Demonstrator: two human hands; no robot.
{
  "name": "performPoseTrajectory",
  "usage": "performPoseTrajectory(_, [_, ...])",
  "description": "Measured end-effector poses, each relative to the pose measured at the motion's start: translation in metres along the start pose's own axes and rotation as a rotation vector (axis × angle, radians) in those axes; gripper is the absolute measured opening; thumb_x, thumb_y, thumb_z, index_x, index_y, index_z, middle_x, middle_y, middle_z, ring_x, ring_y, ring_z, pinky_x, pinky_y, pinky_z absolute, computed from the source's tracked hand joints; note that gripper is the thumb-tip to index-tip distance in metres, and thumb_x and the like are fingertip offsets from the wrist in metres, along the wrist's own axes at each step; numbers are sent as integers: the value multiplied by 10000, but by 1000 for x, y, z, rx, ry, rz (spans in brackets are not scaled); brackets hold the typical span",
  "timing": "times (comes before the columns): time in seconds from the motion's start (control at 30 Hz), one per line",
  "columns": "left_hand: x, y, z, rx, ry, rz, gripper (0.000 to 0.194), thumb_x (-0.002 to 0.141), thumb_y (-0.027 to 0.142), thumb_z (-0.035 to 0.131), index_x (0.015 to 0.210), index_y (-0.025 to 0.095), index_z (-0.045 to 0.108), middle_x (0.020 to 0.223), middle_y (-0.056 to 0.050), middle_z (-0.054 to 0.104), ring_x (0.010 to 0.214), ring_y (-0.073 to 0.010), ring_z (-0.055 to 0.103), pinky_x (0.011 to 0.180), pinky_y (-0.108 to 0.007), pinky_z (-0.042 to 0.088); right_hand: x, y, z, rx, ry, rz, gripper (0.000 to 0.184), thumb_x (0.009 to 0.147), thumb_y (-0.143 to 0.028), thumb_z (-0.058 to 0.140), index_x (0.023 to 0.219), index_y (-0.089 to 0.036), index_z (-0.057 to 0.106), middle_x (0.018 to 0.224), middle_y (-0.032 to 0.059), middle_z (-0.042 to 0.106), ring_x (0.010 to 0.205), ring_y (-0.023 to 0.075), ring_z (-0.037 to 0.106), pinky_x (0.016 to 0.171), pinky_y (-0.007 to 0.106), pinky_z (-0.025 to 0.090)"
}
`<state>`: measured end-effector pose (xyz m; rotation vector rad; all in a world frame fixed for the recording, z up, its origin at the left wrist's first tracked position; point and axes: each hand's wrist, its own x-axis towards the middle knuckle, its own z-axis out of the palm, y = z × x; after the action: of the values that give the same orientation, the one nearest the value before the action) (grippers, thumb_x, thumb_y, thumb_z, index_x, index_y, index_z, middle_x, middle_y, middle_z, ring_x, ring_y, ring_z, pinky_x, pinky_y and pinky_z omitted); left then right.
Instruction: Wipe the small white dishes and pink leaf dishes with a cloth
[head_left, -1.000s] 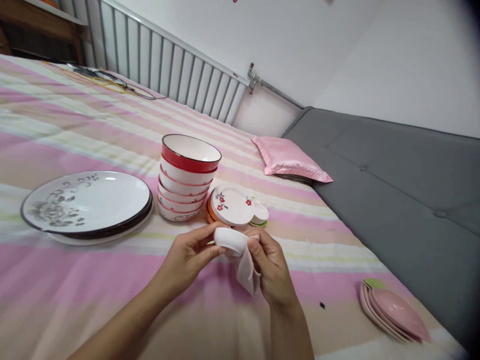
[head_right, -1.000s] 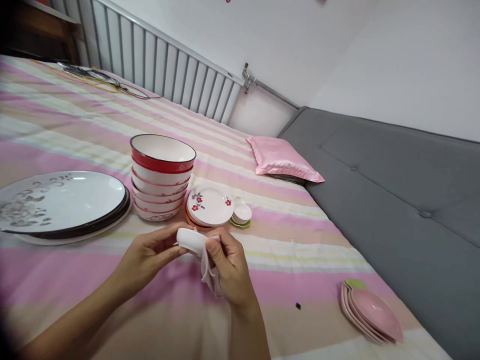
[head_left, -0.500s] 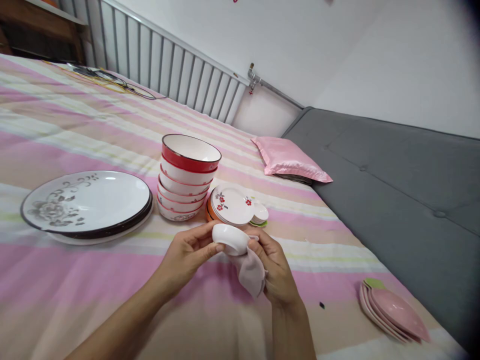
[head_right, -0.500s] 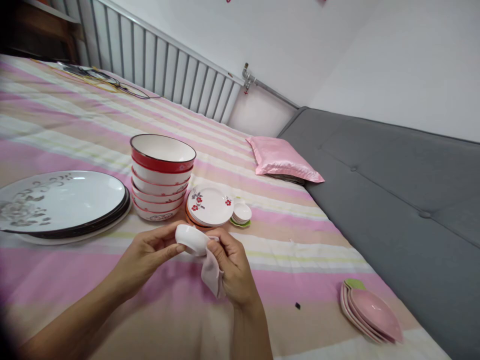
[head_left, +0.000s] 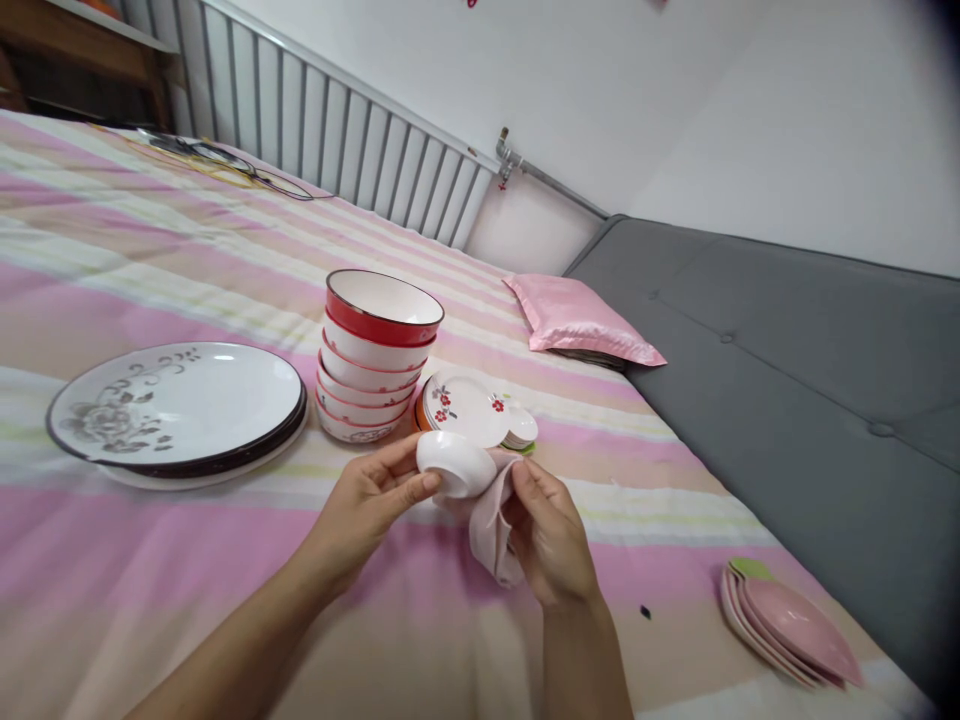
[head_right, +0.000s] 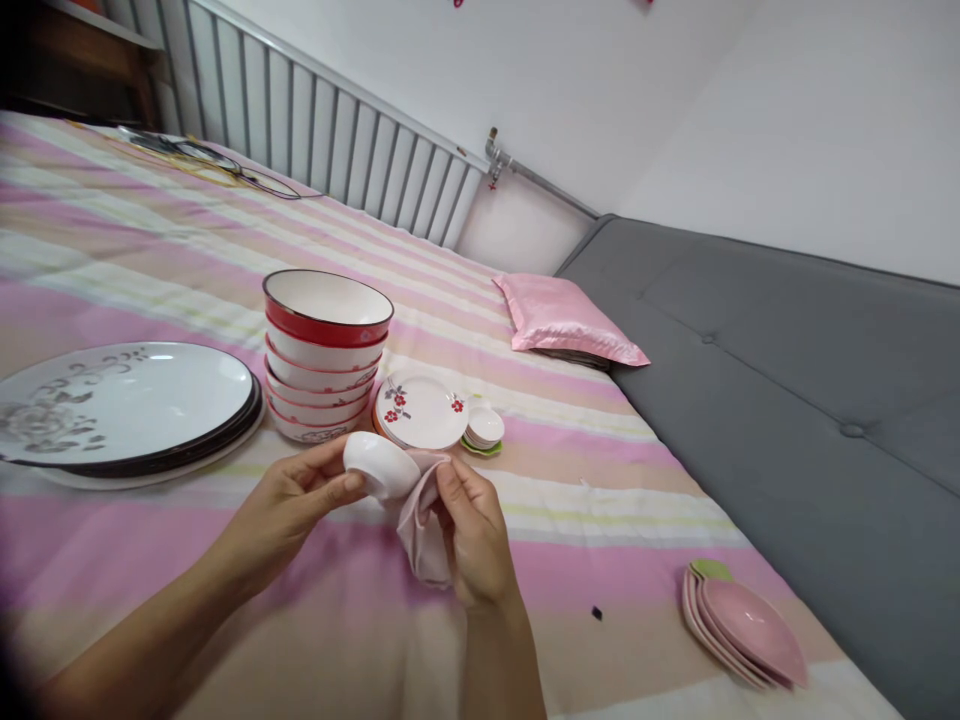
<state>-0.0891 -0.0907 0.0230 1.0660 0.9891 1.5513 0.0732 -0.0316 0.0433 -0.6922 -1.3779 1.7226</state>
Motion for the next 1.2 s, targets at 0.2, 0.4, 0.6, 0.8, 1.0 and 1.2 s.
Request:
performPoseTrajectory(0.2, [1, 2, -5, 63, 160, 46, 442, 778, 306, 636, 1188, 158, 564, 1156, -100, 646, 1073, -246, 584, 916, -359, 472, 3, -3, -2, 90, 102, -22, 240, 829, -409, 558, 853, -194, 661, 636, 9, 543, 573, 122, 465, 546, 225, 391])
performPoseTrajectory(0.4, [1, -3, -8, 312, 374, 254, 381, 739, 320, 668, 1084, 169, 611, 1071, -67, 677, 952, -219, 635, 865, -348, 516, 4, -5, -2, 122, 128, -13, 267, 803, -388, 599, 959, -184, 672, 780, 38, 616, 608, 109, 475, 564, 213, 414])
performPoseTrajectory(0.6, [-3, -4, -11, 691, 560, 518, 236, 745, 279, 657, 966, 200, 635, 935, -19, 685, 839, -173, 636, 821, -319, 528, 0, -3, -5, -101, -71, 55, 328, 866, -402, 517, 1045, -174, 670, 755, 37, 644, 592, 101, 502, 565, 207, 416])
performPoseTrajectory(0.8, [-4, 4, -10, 889, 537, 676, 192, 760, 208, 635, 951, 191, 634, 928, -35, 697, 835, -170, 639, 783, -298, 504, -10, -20, 5, -525, -860, 24, 335, 878, -305, 492, 1187, -230, 599, 1140, 54, 641, 1000, 180, 589, 859, 306, 439])
performPoseTrajectory(1.0, [-7, 6, -5, 914, 496, 756, 181, 755, 201, 630, 936, 202, 641, 917, -30, 707, 857, -181, 647, 789, -297, 498, -12, -18, -5, -618, -733, 77, 278, 863, -314, 491, 1062, -212, 657, 1034, 53, 680, 921, 188, 621, 753, 297, 471])
performPoseTrajectory(1.2, [-7, 4, 3, 953, 435, 810, 170, 768, 168, 601, 933, 188, 635, 920, -45, 706, 890, -178, 639, 827, -310, 492, -1, 11, -38, -1276, 283, 152, 306, 726, -447, 604, 875, -183, 642, 961, 113, 652, 948, 281, 567, 766, 367, 407])
